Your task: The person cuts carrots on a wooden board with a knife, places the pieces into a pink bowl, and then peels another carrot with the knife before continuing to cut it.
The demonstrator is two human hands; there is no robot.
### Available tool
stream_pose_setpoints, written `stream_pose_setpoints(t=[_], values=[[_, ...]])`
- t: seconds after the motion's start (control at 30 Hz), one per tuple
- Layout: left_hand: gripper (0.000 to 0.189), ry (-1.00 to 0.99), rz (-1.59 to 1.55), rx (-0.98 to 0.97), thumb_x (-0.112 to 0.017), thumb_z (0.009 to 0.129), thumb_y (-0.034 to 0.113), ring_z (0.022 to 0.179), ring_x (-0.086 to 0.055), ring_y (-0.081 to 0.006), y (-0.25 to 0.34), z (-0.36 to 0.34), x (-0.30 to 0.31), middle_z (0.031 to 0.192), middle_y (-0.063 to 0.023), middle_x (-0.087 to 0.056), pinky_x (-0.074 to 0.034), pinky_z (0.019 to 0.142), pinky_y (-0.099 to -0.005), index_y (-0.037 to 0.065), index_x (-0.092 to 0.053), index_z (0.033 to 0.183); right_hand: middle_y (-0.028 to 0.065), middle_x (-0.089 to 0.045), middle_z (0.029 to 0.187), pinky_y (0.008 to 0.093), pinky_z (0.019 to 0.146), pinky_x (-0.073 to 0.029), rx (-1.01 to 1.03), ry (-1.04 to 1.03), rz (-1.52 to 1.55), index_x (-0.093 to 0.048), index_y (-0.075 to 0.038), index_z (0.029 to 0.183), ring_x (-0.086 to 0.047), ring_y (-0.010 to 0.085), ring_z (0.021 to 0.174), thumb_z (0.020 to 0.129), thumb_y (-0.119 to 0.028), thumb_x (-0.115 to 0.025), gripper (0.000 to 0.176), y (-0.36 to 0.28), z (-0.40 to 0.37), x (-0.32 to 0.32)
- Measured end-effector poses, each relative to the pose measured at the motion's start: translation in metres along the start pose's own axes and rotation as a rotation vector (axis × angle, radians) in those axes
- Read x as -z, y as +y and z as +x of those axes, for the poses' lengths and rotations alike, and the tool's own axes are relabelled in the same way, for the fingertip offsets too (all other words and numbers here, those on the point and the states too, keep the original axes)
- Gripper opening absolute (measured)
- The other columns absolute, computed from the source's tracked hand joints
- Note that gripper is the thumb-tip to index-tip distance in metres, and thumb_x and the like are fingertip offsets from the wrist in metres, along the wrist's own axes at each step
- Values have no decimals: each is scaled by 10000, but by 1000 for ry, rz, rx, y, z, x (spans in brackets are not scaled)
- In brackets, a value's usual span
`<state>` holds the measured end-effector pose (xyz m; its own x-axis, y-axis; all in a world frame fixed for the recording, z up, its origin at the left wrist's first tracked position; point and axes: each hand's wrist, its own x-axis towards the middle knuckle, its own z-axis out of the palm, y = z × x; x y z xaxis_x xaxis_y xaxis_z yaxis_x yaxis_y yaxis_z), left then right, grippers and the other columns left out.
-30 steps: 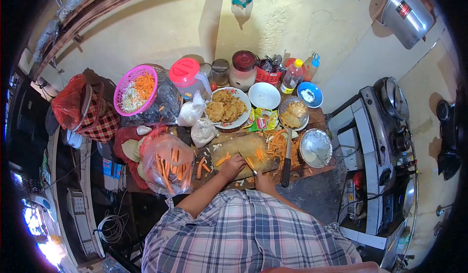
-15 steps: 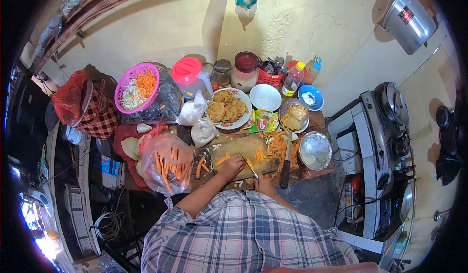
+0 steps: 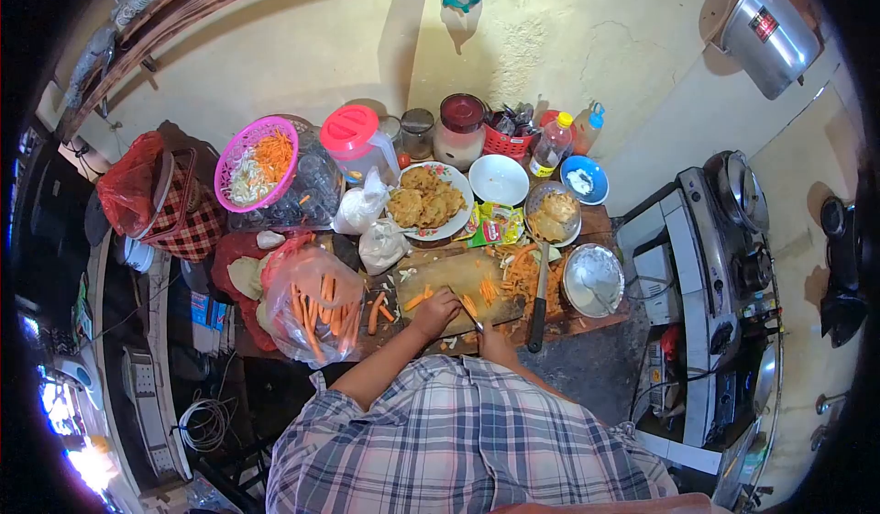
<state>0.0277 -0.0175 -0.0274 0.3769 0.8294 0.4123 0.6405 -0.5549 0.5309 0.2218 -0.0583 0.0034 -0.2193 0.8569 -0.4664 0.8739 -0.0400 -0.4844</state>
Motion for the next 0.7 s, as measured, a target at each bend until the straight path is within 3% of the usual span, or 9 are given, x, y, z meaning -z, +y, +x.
stream_pose_setpoints(t=[0.23,0.7], values=[[96,16,20,19,-653,722,114,852,-581,-206,2,1,-1,833,-40,-596,-505,682,-304,53,-633,794,305,-595,771,567,643,-439,78,52,141,-412,-19,1052,-594,477,747,889,-213,-480,263,23,6,-18],[94,17,20,23,-649,719,103,838,-577,-224,3,1,-5,823,-58,-586,-502,678,-321,47,-627,791,295,-594,719,534,619,-464,137,62,125,-451,15,1048,-608,451,722,875,-211,-488,287,21,20,-27]])
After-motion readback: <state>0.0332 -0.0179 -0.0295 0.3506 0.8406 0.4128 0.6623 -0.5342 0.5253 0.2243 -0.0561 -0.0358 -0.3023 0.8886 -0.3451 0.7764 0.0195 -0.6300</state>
